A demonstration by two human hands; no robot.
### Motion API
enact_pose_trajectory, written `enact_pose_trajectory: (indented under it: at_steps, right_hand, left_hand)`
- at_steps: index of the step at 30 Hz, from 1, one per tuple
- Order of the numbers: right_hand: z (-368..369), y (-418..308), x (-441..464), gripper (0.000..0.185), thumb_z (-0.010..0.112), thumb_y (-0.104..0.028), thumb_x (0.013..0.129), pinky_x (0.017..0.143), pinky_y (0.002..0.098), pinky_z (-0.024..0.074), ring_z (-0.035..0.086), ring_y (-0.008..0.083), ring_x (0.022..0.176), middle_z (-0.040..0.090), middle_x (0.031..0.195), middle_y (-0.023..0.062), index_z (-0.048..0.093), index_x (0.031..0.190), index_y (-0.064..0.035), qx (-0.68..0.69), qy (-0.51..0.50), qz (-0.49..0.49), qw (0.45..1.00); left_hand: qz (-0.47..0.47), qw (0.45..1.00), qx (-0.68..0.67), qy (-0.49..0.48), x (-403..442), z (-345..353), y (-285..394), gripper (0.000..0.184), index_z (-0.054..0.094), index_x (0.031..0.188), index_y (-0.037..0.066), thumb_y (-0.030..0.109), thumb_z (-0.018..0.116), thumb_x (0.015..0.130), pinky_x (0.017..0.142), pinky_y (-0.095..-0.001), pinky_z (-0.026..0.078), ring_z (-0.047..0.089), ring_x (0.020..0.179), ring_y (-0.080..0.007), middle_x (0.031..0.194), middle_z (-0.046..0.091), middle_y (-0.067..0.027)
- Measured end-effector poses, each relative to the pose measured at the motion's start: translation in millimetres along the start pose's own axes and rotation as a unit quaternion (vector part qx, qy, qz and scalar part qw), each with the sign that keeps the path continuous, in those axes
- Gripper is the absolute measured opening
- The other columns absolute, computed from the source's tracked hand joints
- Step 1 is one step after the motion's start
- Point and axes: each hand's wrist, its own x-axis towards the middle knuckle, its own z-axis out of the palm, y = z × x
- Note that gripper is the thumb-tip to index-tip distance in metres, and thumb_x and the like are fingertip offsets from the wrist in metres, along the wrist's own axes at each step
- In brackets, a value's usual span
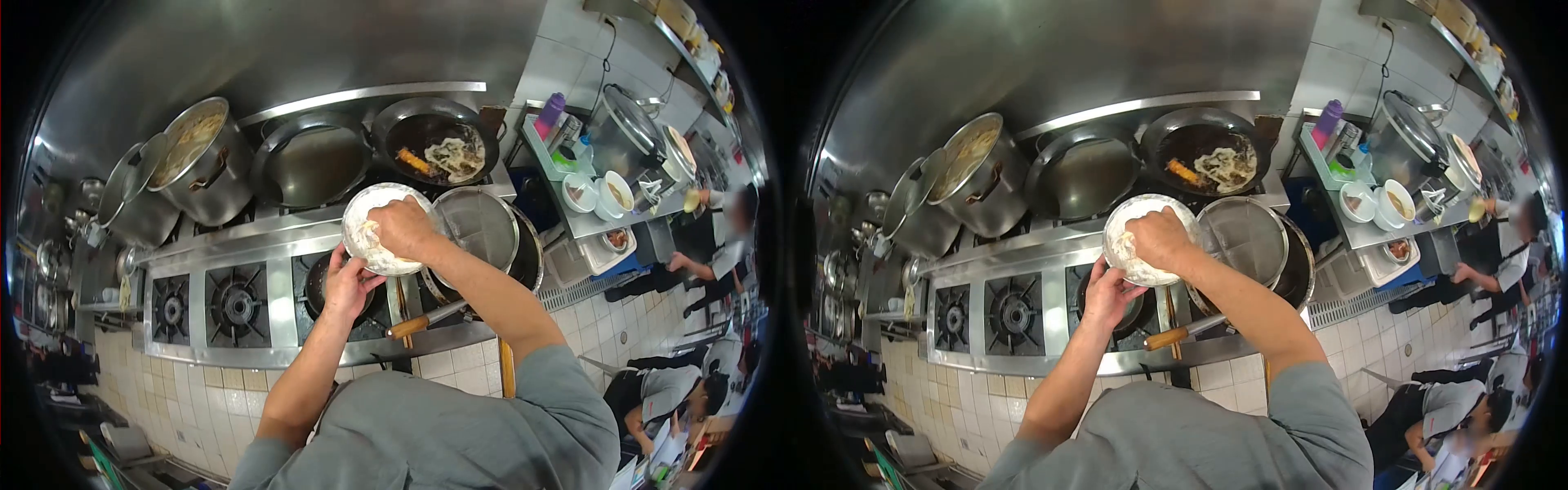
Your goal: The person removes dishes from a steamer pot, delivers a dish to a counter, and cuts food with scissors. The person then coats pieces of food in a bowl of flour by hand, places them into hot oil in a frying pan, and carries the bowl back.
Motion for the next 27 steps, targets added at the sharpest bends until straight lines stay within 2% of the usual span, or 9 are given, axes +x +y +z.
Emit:
enact_pose_trajectory:
  at_steps: [4, 9, 12, 14, 17, 20, 22, 25, 27]
  right_hand:
    - [-13, 44, 15, 0.022, 0.066, -0.01, 0.083, 0.087, 0.0474, 0.0531, 0.07, 0.0399, 0.092, 0.073, 0.092, 0.0205, 0.073, 0.103, -0.0042, 0.191, 0.098, 0.099, 0.972]
    - [-42, 154, 32, 0.023, 0.066, -0.009, 0.082, 0.087, 0.0434, 0.0538, 0.069, 0.0395, 0.093, 0.072, 0.097, 0.0215, 0.072, 0.102, 0.0003, 0.176, 0.124, 0.15, 0.965]
    - [-40, 225, 52, 0.023, 0.063, -0.01, 0.084, 0.091, 0.0453, 0.0535, 0.07, 0.0406, 0.101, 0.073, 0.105, 0.0233, 0.073, 0.103, -0.0018, 0.031, 0.11, 0.156, 0.981]
    - [-34, 247, 65, 0.025, 0.061, -0.014, 0.086, 0.093, 0.0467, 0.054, 0.069, 0.039, 0.109, 0.073, 0.111, 0.0216, 0.075, 0.104, -0.0047, -0.006, 0.109, 0.303, 0.947]
    - [-13, 268, 88, 0.033, 0.061, -0.02, 0.088, 0.101, 0.0514, 0.0505, 0.068, 0.0344, 0.113, 0.074, 0.118, 0.0146, 0.075, 0.117, -0.0107, -0.071, 0.029, 0.342, 0.937]
    - [18, 293, 107, 0.03, 0.06, -0.024, 0.09, 0.098, 0.0534, 0.0519, 0.067, 0.0388, 0.117, 0.073, 0.121, 0.0159, 0.076, 0.111, -0.0091, -0.193, 0.028, 0.295, 0.935]
    - [19, 280, 122, 0.031, 0.066, -0.029, 0.088, 0.092, 0.0536, 0.0499, 0.064, 0.0351, 0.115, 0.071, 0.116, 0.0141, 0.075, 0.11, -0.0099, -0.204, 0.163, 0.36, 0.896]
    - [-14, 237, 143, 0.03, 0.07, -0.029, 0.086, 0.089, 0.0553, 0.046, 0.063, 0.0341, 0.11, 0.07, 0.109, 0.0113, 0.07, 0.111, -0.0128, -0.143, 0.366, 0.295, 0.871]
    - [-47, 178, 135, 0.027, 0.07, -0.027, 0.087, 0.09, 0.0554, 0.0445, 0.063, 0.0343, 0.109, 0.07, 0.11, 0.0104, 0.07, 0.111, -0.0135, -0.08, 0.429, 0.195, 0.878]
  left_hand:
    - [-0.018, 0.999, -0.031, 0.011, 4, -9, -5, 0.065, 0.031, 0.15, 0.013, 0.004, 0.056, 0.091, 0.083, -0.0518, 0.063, 0.072, 0.098, -0.0315, 0.126, 0.063, -0.0173]
    - [-0.011, 0.998, -0.037, 0.059, -15, -54, -4, 0.064, 0.034, 0.15, 0.014, 0.003, 0.055, 0.09, 0.088, -0.0554, 0.062, 0.066, 0.114, -0.0371, 0.137, 0.057, -0.0185]
    - [0.012, 0.997, -0.038, 0.073, -38, -87, 3, 0.067, 0.033, 0.152, 0.015, 0.002, 0.056, 0.09, 0.086, -0.0548, 0.062, 0.065, 0.116, -0.0375, 0.138, 0.056, -0.0185]
    - [0.032, 0.992, -0.052, 0.11, -58, -98, 8, 0.067, 0.033, 0.152, 0.015, 0.002, 0.056, 0.09, 0.079, -0.0499, 0.065, 0.065, 0.118, -0.0376, 0.14, 0.056, -0.0181]
    - [0.056, 0.989, -0.064, 0.122, -83, -111, 15, 0.067, 0.033, 0.152, 0.015, 0.002, 0.055, 0.09, 0.081, -0.0498, 0.065, 0.066, 0.117, -0.0363, 0.14, 0.056, -0.0174]
    - [0.072, 0.987, -0.044, 0.134, -103, -119, 19, 0.065, 0.034, 0.151, 0.016, 0.003, 0.055, 0.091, 0.083, -0.0511, 0.064, 0.065, 0.118, -0.035, 0.14, 0.056, -0.0165]
    - [0.073, 0.982, -0.058, 0.167, -116, -123, 20, 0.064, 0.036, 0.15, 0.017, 0.004, 0.055, 0.091, 0.085, -0.0513, 0.064, 0.066, 0.118, -0.0342, 0.141, 0.057, -0.0154]
    - [0.079, 0.978, -0.058, 0.186, -132, -122, 15, 0.061, 0.038, 0.149, 0.017, 0.007, 0.054, 0.091, 0.09, -0.0517, 0.061, 0.063, 0.122, -0.0352, 0.143, 0.056, -0.0144]
    - [0.076, 0.981, -0.047, 0.172, -133, -123, 16, 0.06, 0.037, 0.149, 0.017, 0.01, 0.055, 0.092, 0.092, -0.051, 0.06, 0.06, 0.126, -0.0364, 0.146, 0.053, -0.0136]
